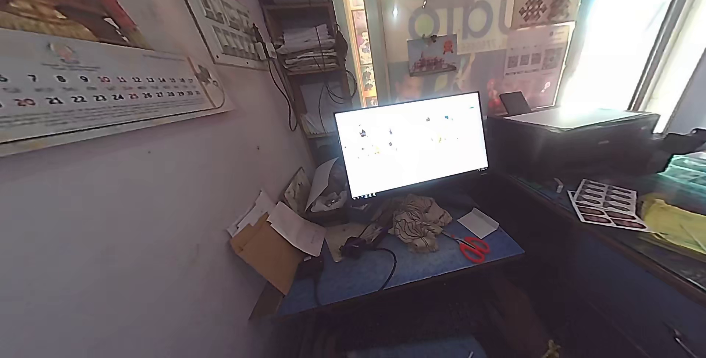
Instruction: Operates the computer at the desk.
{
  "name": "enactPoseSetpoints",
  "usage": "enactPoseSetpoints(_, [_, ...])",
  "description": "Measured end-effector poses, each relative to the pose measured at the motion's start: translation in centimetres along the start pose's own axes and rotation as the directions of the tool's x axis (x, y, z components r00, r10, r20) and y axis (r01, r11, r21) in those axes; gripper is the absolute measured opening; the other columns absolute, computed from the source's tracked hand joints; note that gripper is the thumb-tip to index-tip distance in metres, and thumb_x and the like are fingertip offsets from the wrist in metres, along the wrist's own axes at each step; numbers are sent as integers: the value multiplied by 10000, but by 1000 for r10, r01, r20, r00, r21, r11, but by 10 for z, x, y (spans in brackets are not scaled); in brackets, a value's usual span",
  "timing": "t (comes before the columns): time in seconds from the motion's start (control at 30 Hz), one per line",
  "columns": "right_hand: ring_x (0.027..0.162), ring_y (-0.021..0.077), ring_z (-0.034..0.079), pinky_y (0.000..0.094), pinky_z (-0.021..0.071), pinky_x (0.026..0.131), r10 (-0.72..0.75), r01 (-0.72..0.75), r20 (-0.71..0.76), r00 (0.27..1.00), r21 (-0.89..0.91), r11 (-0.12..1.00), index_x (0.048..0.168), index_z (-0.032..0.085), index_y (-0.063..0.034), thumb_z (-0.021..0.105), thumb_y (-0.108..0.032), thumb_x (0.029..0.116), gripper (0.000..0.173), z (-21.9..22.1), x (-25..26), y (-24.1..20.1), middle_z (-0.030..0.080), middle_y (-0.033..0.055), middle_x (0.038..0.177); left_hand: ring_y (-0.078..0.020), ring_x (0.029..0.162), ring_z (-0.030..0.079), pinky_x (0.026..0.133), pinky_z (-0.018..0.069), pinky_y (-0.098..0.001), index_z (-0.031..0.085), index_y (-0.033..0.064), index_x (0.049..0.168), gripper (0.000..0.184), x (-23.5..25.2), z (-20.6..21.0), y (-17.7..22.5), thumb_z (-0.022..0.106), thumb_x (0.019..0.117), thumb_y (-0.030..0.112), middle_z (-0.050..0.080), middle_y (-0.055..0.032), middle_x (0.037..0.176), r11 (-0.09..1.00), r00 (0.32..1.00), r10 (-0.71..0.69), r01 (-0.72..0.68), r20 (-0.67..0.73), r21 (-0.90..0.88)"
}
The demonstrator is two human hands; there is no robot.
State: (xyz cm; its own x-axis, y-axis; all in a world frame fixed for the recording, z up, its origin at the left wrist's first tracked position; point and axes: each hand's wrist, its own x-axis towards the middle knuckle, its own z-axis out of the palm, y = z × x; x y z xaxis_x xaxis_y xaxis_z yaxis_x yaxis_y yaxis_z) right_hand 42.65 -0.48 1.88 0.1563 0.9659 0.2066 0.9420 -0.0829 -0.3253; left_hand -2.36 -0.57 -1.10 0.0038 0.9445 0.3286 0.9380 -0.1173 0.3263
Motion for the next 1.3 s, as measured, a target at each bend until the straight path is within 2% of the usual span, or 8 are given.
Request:
enactPoseSetpoints(0.2, [1445,409,435,533,341,1199,-21,20,33,999,24,1000,1514,482,-52,555,-336,975,613,-2,2,-2,473,243,1537,-398,1425,465,1189,339,-548,622,59,1383,479,1,-3,6,526,994,322,502,-188,1536,999,999,-30,29,35,21])
enactPoseSetpoints(0.43, [1427,410,463,512,367,1189,-37,38,-18,999,34,999,1493,501,-24,546,-316,996,578,-1,0,-3,482,263,1523,-396,1437,450,1194,328,-550,614,60,1395,486,0,-2,5,518,1001,326,487,-182,1550,999,998,-39,38,51,22])
enactPoseSetpoints(0.63, [1448,409,438,502,350,1204,-26,26,-5,1000,45,999,1506,476,-8,526,-335,1025,584,2,1,0,450,268,1549,-390,1433,458,1182,351,-543,628,86,1383,477,2,1,3,508,1001,344,519,-178,1522,998,997,-45,43,61,40])
enactPoseSetpoints(0.9, [1449,390,441,497,329,1217,-8,5,72,997,32,999,1525,465,-33,486,-328,1049,560,-4,3,-3,459,246,1551,-397,1420,470,1179,352,-551,626,72,1383,479,3,2,1,516,997,333,514,-192,1522,999,998,-40,39,49,26])
enactPoseSetpoints(1.03, [1427,387,469,499,352,1203,-43,43,40,998,5,999,1474,542,-54,489,-328,1038,517,0,4,1,494,232,1527,-399,1424,464,1180,349,-555,623,79,1390,484,2,4,0,514,996,336,504,-192,1530,999,999,-28,27,40,25])
enactPoseSetpoints(1.3, [1433,393,460,507,347,1203,-27,28,56,998,-6,1000,1482,536,-61,482,-331,1045,517,1,4,1,487,234,1532,-383,1432,459,1188,341,-543,631,88,1380,483,1,9,-4,521,986,345,517,-174,1525,1000,1000,-23,22,19,18])
